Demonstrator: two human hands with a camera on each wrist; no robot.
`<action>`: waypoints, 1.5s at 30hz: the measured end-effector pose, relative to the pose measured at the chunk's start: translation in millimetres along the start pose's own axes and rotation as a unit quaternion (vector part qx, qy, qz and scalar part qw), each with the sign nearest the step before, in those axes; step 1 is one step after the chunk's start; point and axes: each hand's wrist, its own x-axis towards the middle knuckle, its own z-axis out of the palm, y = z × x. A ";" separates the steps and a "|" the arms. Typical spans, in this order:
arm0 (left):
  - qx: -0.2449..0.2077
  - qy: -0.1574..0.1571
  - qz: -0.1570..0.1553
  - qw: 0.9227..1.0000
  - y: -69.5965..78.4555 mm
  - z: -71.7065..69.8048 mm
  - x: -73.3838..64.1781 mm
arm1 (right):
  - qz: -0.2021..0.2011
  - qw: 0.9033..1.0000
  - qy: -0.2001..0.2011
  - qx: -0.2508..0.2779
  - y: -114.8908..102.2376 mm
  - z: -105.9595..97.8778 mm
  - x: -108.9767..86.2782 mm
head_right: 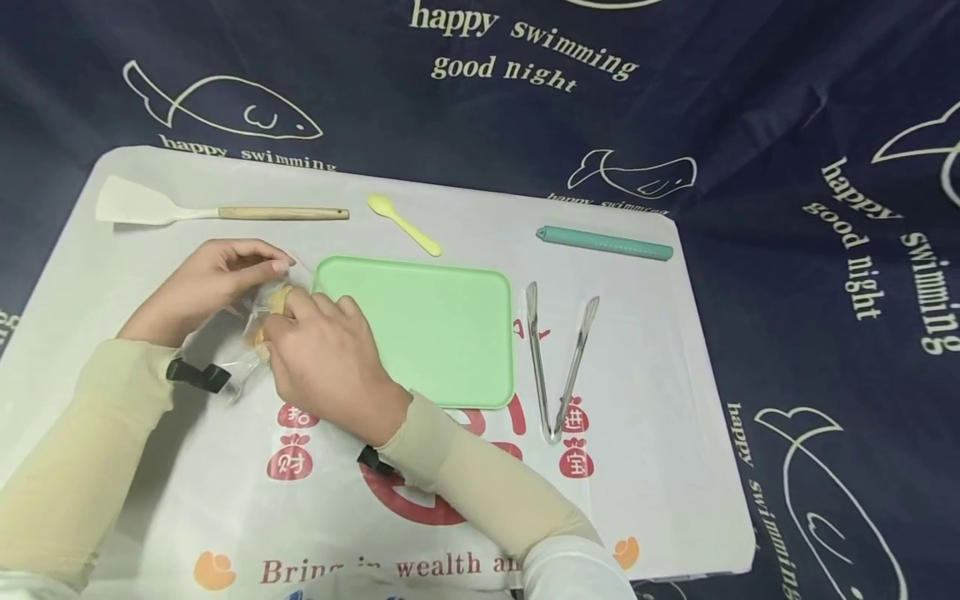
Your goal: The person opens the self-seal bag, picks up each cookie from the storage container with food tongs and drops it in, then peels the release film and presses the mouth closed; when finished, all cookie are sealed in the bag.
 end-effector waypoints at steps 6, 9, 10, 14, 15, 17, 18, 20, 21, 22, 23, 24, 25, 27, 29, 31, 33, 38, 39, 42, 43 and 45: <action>-0.170 0.019 0.053 0.984 -0.9 -5.9 -2.8 | -0.037 0.998 0.039 0.022 -4.1 -1.8 -3.0; -0.188 0.025 0.076 0.979 0.9 -7.8 -2.5 | -0.041 0.998 0.047 0.024 -3.6 -0.4 -3.5; -0.181 0.024 0.076 0.980 1.5 -7.8 -2.9 | -0.039 0.998 0.045 0.026 -3.0 0.0 -3.9; -0.119 0.018 0.051 0.991 2.4 -4.5 -4.4 | -0.028 0.998 0.024 0.042 1.1 1.0 -6.7; -0.099 0.016 0.047 0.994 2.4 -3.0 -4.9 | -0.025 0.998 0.018 0.049 2.9 1.0 -8.0; -0.064 0.013 0.049 0.997 3.4 1.2 -4.4 | -0.017 0.998 0.003 0.066 8.3 -0.8 -10.4; -0.053 0.013 0.054 0.997 4.1 3.6 -3.9 | -0.011 0.997 -0.002 0.078 11.8 -1.7 -11.6; -0.029 0.009 0.068 0.997 5.9 8.5 -3.1 | 0.014 0.994 -0.013 0.109 20.3 -4.1 -13.6; -0.013 0.007 0.077 0.997 7.1 11.1 -2.4 | 0.030 0.991 -0.014 0.126 25.3 -5.6 -14.2; 0.001 0.007 0.086 0.996 8.4 13.7 -1.4 | 0.047 0.988 -0.011 0.144 30.6 -6.8 -14.4; 0.013 0.007 0.094 0.996 9.9 16.4 -0.8 | 0.063 0.985 -0.004 0.162 36.0 -7.5 -14.1; 0.027 0.008 0.101 0.995 10.9 19.0 0.1 | 0.078 0.981 0.005 0.177 41.3 -7.5 -13.6; 0.040 0.010 0.107 0.993 11.9 21.4 0.5 | 0.092 0.977 0.011 0.190 46.1 -7.3 -12.4; 0.057 0.014 0.117 0.991 13.2 26.3 1.2 | 0.110 0.974 0.022 0.198 54.6 -4.4 -8.8; 0.061 0.015 0.124 0.990 13.2 30.7 1.6 | 0.123 0.974 0.032 0.187 61.2 1.2 -5.1; 0.061 0.011 0.132 0.989 12.7 34.5 1.4 | 0.135 0.976 0.040 0.164 65.9 7.6 -1.6; 0.061 0.005 0.140 0.988 12.4 37.2 0.9 | 0.142 0.979 0.056 0.138 69.2 14.1 1.0; 0.066 -0.006 0.165 0.984 15.1 40.7 -2.5 | 0.135 0.981 0.079 0.111 71.5 21.7 6.1; 0.067 -0.008 0.171 0.983 15.3 40.9 -2.9 | 0.131 0.982 0.081 0.109 71.3 22.3 6.8; 0.069 -0.012 0.184 0.981 14.9 40.8 -3.1 | 0.119 0.984 0.087 0.100 71.0 23.7 8.1; 0.072 -0.012 0.187 0.980 14.7 40.7 -3.0 | 0.115 0.985 0.089 0.095 71.0 23.9 8.4; 0.077 -0.011 0.192 0.978 14.6 40.4 -2.9 | 0.105 0.986 0.095 0.085 71.2 24.7 9.2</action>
